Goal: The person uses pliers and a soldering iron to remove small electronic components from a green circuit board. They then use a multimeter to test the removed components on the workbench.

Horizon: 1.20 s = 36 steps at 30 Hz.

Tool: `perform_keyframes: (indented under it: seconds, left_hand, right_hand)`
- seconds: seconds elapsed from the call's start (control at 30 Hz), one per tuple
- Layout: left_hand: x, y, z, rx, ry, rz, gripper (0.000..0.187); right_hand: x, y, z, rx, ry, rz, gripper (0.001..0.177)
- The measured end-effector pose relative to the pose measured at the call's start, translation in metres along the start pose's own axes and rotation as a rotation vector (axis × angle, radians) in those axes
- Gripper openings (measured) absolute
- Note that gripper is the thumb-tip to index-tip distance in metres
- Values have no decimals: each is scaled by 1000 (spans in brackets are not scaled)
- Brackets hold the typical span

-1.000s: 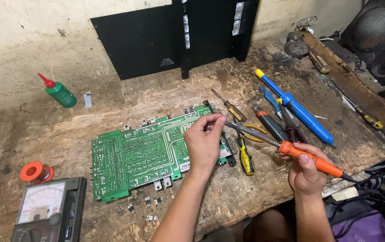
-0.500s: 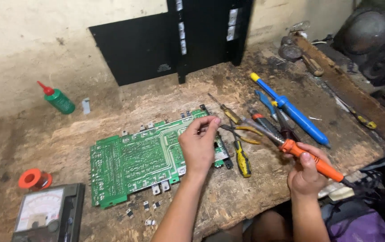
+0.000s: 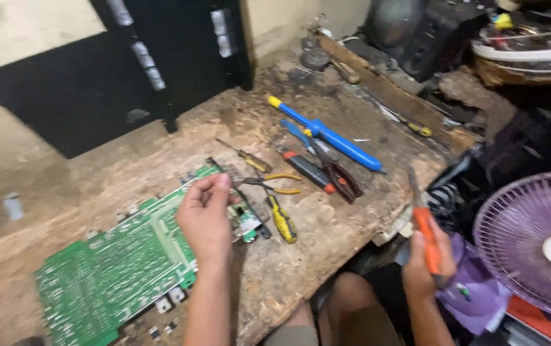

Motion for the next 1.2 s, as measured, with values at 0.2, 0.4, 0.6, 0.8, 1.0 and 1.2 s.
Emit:
perform_keyframes:
  seconds: [0.2, 0.4, 0.6, 0.8, 1.0, 1.2]
  left_hand:
    - [6, 15, -17, -225, -40, 65, 6]
    - [7, 17, -20, -295, -94, 145, 4]
    - [7, 18, -21, -311, -39, 148, 2]
    - [7, 18, -22, -307, -37, 166, 2]
    - [7, 18, -21, -291, -36, 185, 3]
    - [6, 16, -19, -278, 11, 170, 6]
  right_hand:
    - [4, 9, 30, -35, -415, -47, 34]
    - [30, 25, 79, -233, -640, 106, 30]
    - [36, 21, 111, -286, -704, 239, 23]
    - [38, 22, 112, -309, -718, 294, 23]
    - [40, 28, 108, -252, -721, 271, 21]
    - [41, 25, 108, -269, -738, 279, 23]
Point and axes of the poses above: each hand's wrist, its own y-axis away from the middle knuckle, its own x-axis out of the palm, z = x × y, the point moved 3 cm from there along -y, towards the middle knuckle, and after that the axes turned 8 degrees about -z, right-handed, at the moved point
